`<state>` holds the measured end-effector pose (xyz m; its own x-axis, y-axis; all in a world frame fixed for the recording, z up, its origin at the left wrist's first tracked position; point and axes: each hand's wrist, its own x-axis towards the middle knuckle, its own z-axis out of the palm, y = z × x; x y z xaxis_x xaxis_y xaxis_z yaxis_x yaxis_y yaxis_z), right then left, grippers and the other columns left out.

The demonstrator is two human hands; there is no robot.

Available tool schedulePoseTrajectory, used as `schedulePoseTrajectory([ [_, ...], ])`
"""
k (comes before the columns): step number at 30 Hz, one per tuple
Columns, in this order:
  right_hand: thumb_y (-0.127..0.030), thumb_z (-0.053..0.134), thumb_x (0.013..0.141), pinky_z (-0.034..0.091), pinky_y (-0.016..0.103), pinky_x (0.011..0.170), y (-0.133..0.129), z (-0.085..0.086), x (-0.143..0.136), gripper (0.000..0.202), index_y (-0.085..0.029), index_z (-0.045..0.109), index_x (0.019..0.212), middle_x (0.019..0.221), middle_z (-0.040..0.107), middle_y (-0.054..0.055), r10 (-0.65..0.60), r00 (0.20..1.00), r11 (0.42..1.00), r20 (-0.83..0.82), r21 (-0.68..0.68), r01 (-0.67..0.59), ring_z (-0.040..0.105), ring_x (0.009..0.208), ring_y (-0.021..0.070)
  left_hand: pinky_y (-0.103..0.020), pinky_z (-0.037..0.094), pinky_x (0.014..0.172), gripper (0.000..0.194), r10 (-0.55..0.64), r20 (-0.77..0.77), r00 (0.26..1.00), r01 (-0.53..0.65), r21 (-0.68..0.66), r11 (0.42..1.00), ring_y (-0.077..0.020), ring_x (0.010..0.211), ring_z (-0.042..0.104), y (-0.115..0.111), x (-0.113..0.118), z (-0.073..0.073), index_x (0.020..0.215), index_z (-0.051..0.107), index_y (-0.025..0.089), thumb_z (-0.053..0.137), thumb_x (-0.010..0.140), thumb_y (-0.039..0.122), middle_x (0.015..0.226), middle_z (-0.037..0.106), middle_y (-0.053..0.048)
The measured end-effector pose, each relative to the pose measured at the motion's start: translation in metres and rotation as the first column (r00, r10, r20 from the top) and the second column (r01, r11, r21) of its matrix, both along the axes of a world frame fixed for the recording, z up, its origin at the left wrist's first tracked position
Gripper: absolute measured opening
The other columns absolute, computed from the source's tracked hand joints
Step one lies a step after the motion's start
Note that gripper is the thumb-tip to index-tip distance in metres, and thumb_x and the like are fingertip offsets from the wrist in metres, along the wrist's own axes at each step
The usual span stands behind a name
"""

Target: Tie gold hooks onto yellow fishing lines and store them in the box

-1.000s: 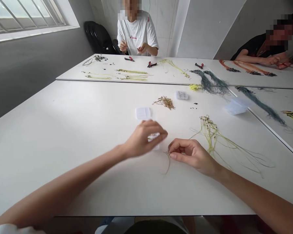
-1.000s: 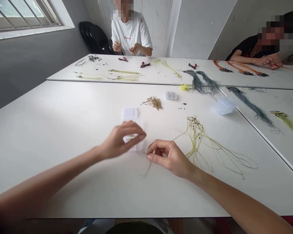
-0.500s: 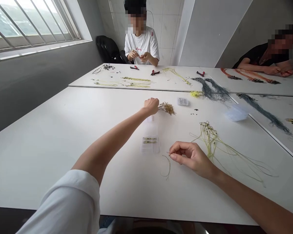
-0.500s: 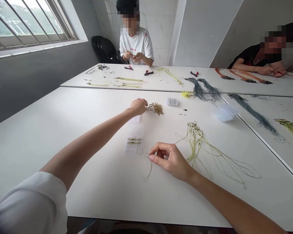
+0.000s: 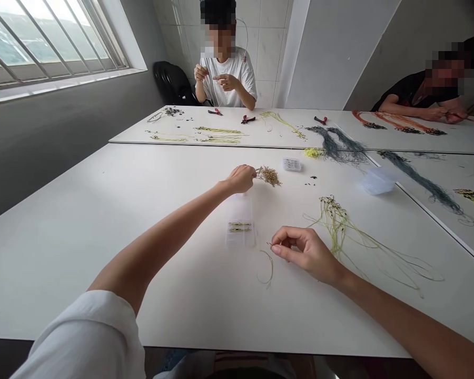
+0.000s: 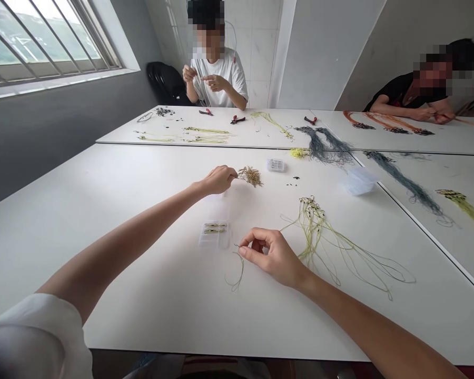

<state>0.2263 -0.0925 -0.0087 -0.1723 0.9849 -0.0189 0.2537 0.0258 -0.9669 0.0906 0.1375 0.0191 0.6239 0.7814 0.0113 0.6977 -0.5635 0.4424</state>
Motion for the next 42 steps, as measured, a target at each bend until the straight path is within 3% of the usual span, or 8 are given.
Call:
schedulePoseTrajectory([
  [3, -0.037, 0.064, 0.084, 0.042, 0.030, 0.060, 0.001, 0.002, 0.003, 0.018, -0.020, 0.066, 0.082, 0.071, 0.057, 0.002, -0.045, 0.998, 0.998, -0.036, 0.034, 0.046, 0.049, 0.066, 0.0148, -0.032, 0.048, 0.082, 0.027, -0.084, 0.087, 0.993, 0.092, -0.085, 0.992, -0.0233, 0.099, 0.061, -0.019, -0.003, 0.006, 0.103, 0.067, 0.011, 0.044, 0.090, 0.014, 0.104, 0.067, -0.012],
  [10, -0.031, 0.067, 0.083, 0.044, 0.027, 0.056, 0.006, 0.010, 0.014, 0.012, -0.019, 0.068, 0.082, 0.075, 0.060, 0.001, -0.196, 0.968, 0.969, -0.155, 0.123, 0.216, 0.049, 0.060, 0.0117, -0.026, 0.050, 0.077, 0.030, -0.228, 0.247, 0.942, 0.289, -0.245, 0.926, -0.0161, 0.091, 0.061, -0.078, -0.018, 0.011, 0.103, 0.064, 0.015, 0.040, 0.092, 0.028, 0.104, 0.066, -0.006],
  [16, -0.025, 0.068, 0.081, 0.043, 0.027, 0.056, 0.017, 0.005, 0.025, 0.009, -0.017, 0.066, 0.078, 0.079, 0.064, 0.003, -0.241, 0.925, 0.951, -0.295, 0.120, 0.287, 0.049, 0.055, 0.0095, -0.029, 0.047, 0.073, 0.027, -0.336, 0.233, 0.913, 0.359, -0.062, 0.931, -0.0162, 0.083, 0.059, -0.115, -0.030, 0.008, 0.102, 0.067, 0.017, 0.042, 0.091, 0.020, 0.099, 0.063, -0.008],
  [19, -0.023, 0.063, 0.083, 0.040, 0.026, 0.053, 0.025, -0.008, 0.024, 0.008, -0.017, 0.064, 0.076, 0.072, 0.062, 0.000, -0.364, 0.859, 0.886, -0.360, 0.150, 0.439, 0.047, 0.051, 0.0082, -0.027, 0.047, 0.070, 0.027, -0.453, 0.306, 0.837, 0.454, 0.072, 0.888, -0.0140, 0.078, 0.058, -0.142, -0.029, 0.001, 0.103, 0.066, 0.015, 0.042, 0.091, 0.015, 0.096, 0.062, -0.008],
  [25, -0.022, 0.066, 0.077, 0.038, 0.022, 0.047, 0.040, -0.028, 0.025, 0.011, -0.017, 0.060, 0.071, 0.067, 0.056, -0.002, -0.303, 0.895, 0.905, -0.326, 0.196, 0.378, 0.046, 0.052, 0.0079, -0.033, 0.048, 0.075, 0.027, -0.816, 0.232, 0.529, 0.749, 0.324, 0.578, -0.0176, 0.080, 0.056, -0.201, -0.014, -0.021, 0.107, 0.064, 0.012, 0.043, 0.091, 0.010, 0.096, 0.063, -0.012],
  [29, -0.022, 0.067, 0.076, 0.039, 0.022, 0.045, 0.043, -0.027, 0.029, 0.012, -0.016, 0.060, 0.069, 0.066, 0.057, -0.002, -0.298, 0.892, 0.904, -0.340, 0.200, 0.378, 0.045, 0.050, 0.0074, -0.035, 0.046, 0.090, 0.031, -0.925, 0.049, 0.376, 0.839, 0.406, 0.362, -0.0228, 0.105, 0.057, -0.229, 0.006, -0.034, 0.118, 0.059, 0.008, 0.040, 0.095, 0.015, 0.123, 0.060, -0.016],
  [34, -0.023, 0.067, 0.077, 0.039, 0.023, 0.047, 0.041, -0.025, 0.029, 0.011, -0.016, 0.060, 0.071, 0.067, 0.059, -0.001, -0.286, 0.899, 0.914, -0.332, 0.187, 0.360, 0.046, 0.050, 0.0073, -0.040, 0.037, 0.106, 0.044, -0.896, -0.041, 0.442, 0.821, 0.421, 0.386, -0.0272, 0.126, 0.047, -0.242, 0.020, -0.045, 0.131, 0.051, 0.004, 0.037, 0.099, 0.029, 0.139, 0.049, -0.019],
  [42, -0.022, 0.066, 0.078, 0.040, 0.023, 0.046, 0.037, -0.023, 0.027, 0.009, -0.016, 0.062, 0.072, 0.069, 0.060, 0.000, -0.283, 0.908, 0.923, -0.309, 0.168, 0.345, 0.047, 0.051, 0.0078, -0.041, 0.047, 0.093, 0.027, -0.824, -0.044, 0.564, 0.731, 0.491, 0.474, -0.0268, 0.108, 0.059, -0.248, -0.002, -0.045, 0.111, 0.062, 0.005, 0.047, 0.092, 0.017, 0.110, 0.064, -0.020],
])
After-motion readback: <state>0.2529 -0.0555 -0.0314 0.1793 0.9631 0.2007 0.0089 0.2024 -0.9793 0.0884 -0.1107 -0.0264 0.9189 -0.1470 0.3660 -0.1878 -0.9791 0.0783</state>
